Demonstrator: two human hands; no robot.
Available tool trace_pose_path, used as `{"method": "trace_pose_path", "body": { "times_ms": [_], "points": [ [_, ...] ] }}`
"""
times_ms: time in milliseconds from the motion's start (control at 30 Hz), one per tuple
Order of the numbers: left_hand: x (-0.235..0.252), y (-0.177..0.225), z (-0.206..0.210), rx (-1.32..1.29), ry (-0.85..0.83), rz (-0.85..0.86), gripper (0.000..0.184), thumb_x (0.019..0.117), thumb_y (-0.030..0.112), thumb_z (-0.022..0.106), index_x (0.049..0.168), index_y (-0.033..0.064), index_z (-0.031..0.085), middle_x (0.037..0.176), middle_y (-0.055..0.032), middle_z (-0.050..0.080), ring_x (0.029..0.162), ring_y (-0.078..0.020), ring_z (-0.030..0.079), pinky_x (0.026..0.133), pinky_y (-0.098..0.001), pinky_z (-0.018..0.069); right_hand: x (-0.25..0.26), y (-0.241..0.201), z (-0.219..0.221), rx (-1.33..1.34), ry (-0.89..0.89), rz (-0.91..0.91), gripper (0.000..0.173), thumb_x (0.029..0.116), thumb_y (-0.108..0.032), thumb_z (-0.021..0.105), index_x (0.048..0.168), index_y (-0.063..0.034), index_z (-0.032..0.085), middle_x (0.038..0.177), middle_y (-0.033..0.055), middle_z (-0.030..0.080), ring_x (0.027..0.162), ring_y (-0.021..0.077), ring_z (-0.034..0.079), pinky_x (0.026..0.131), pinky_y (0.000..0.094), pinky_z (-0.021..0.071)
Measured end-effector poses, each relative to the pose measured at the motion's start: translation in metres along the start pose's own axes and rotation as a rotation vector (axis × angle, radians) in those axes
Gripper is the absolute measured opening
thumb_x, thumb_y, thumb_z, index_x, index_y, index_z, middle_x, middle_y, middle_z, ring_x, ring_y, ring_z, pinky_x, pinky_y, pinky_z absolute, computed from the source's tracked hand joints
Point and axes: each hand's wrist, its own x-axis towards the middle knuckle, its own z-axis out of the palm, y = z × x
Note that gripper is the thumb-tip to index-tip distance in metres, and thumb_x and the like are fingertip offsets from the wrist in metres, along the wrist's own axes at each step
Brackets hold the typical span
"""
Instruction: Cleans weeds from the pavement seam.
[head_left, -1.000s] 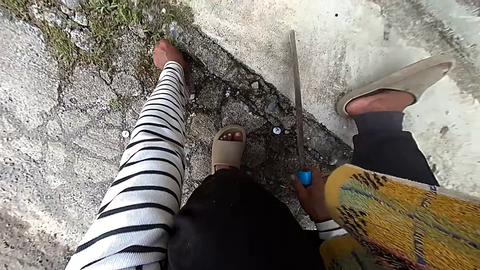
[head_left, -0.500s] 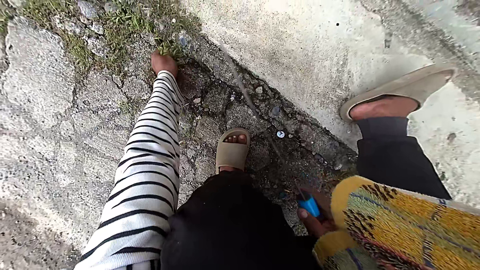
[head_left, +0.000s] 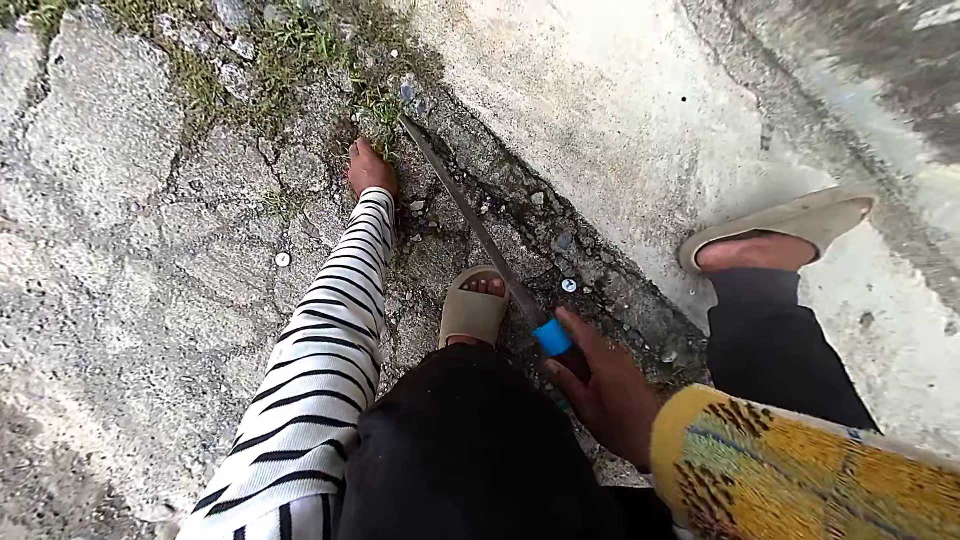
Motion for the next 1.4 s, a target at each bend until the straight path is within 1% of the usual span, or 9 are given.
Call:
{"method": "trace_pose_path", "body": {
  "times_ms": [167, 367, 467, 600, 733, 900, 1133, 1233, 1400],
  "points": [
    [0.010, 0.005, -0.008, -0.068, 0.029, 0.028, 0.058, 0.0927, 0.005, 0.063, 0.148, -0.0020, 0.048, 0.149, -0.0266, 0.053, 0.135, -0.0416, 0.057, 0.111, -0.0565, 0.0471, 0.021, 0.010, 0.021, -0.189, 0.122, -0.029, 0.054, 0.1014, -0.030, 0.053, 0.138, 0.0090, 0.056, 0.084, 0.0196, 0.073, 0.063, 0.0343, 0.070, 0.057, 0.0522, 0.0570],
    [0.035, 0.030, -0.020, 0.007, -0.015, 0.165, 0.068, 0.0849, 0.000, 0.067, 0.150, 0.0067, 0.052, 0.161, -0.0252, 0.039, 0.127, -0.0462, 0.061, 0.100, -0.0604, 0.0536, 0.034, -0.017, -0.013, -0.428, 0.129, -0.014, 0.057, 0.1060, -0.038, 0.045, 0.134, 0.0089, 0.060, 0.090, 0.0262, 0.072, 0.069, 0.0435, 0.071, 0.058, 0.0565, 0.0561],
    [0.049, 0.040, -0.022, 0.172, -0.113, 0.204, 0.057, 0.0878, 0.006, 0.068, 0.144, 0.0016, 0.057, 0.159, -0.0263, 0.040, 0.127, -0.0484, 0.060, 0.099, -0.0651, 0.0526, 0.062, -0.013, -0.044, -0.434, 0.010, -0.007, 0.051, 0.1069, -0.040, 0.041, 0.125, 0.0025, 0.064, 0.069, 0.0198, 0.066, 0.060, 0.0399, 0.066, 0.054, 0.0567, 0.0525],
    [0.049, 0.059, -0.016, 0.230, -0.148, 0.176, 0.054, 0.0880, 0.011, 0.069, 0.139, -0.0028, 0.058, 0.148, -0.0296, 0.052, 0.131, -0.0496, 0.057, 0.102, -0.0692, 0.0489, 0.111, 0.046, -0.107, -0.418, -0.155, -0.056, 0.051, 0.1071, -0.045, 0.042, 0.133, -0.0057, 0.062, 0.076, 0.0198, 0.067, 0.064, 0.0404, 0.066, 0.059, 0.0627, 0.0517],
    [0.046, 0.062, -0.024, 0.235, -0.159, 0.145, 0.039, 0.0904, 0.011, 0.067, 0.125, -0.0075, 0.063, 0.136, -0.0313, 0.061, 0.128, -0.0478, 0.060, 0.100, -0.0672, 0.0504, 0.153, 0.082, -0.134, -0.302, -0.191, 0.003, 0.039, 0.1101, -0.035, 0.042, 0.119, -0.0056, 0.067, 0.069, 0.0099, 0.059, 0.055, 0.0241, 0.058, 0.054, 0.0485, 0.0496],
    [0.053, 0.063, -0.030, 0.156, -0.172, 0.110, 0.037, 0.0960, 0.016, 0.063, 0.122, -0.0106, 0.064, 0.132, -0.0343, 0.062, 0.130, -0.0486, 0.059, 0.106, -0.0675, 0.0455, 0.097, 0.058, -0.081, -0.274, -0.185, 0.127, 0.044, 0.1051, -0.030, 0.057, 0.136, 0.0012, 0.058, 0.094, 0.0275, 0.069, 0.082, 0.0449, 0.069, 0.075, 0.0651, 0.0527],
    [0.051, 0.062, -0.023, 0.082, -0.090, 0.023, 0.042, 0.0985, 0.021, 0.061, 0.127, -0.0092, 0.063, 0.136, -0.0308, 0.062, 0.134, -0.0431, 0.057, 0.111, -0.0609, 0.0445, 0.026, -0.014, 0.031, -0.306, -0.055, 0.274, 0.051, 0.1010, -0.030, 0.061, 0.133, 0.0099, 0.058, 0.099, 0.0300, 0.071, 0.081, 0.0473, 0.072, 0.069, 0.0600, 0.0568],
    [0.045, 0.061, -0.021, 0.070, -0.052, 0.006, 0.039, 0.0977, 0.018, 0.060, 0.126, -0.0087, 0.063, 0.136, -0.0298, 0.062, 0.134, -0.0407, 0.057, 0.112, -0.0586, 0.0445, 0.050, -0.011, -0.010, -0.309, -0.278, 0.310, 0.052, 0.1050, -0.038, 0.054, 0.135, 0.0054, 0.053, 0.095, 0.0268, 0.071, 0.088, 0.0461, 0.071, 0.076, 0.0616, 0.0548],
    [0.037, 0.061, -0.018, 0.097, -0.037, -0.005, 0.041, 0.0979, 0.020, 0.062, 0.128, -0.0085, 0.063, 0.137, -0.0288, 0.062, 0.136, -0.0398, 0.056, 0.115, -0.0554, 0.0433, 0.122, 0.038, -0.090, -0.426, -0.376, 0.199, 0.043, 0.0985, -0.033, 0.069, 0.122, 0.0007, 0.057, 0.084, 0.0219, 0.067, 0.078, 0.0419, 0.069, 0.070, 0.0619, 0.0541]
  ]
}}
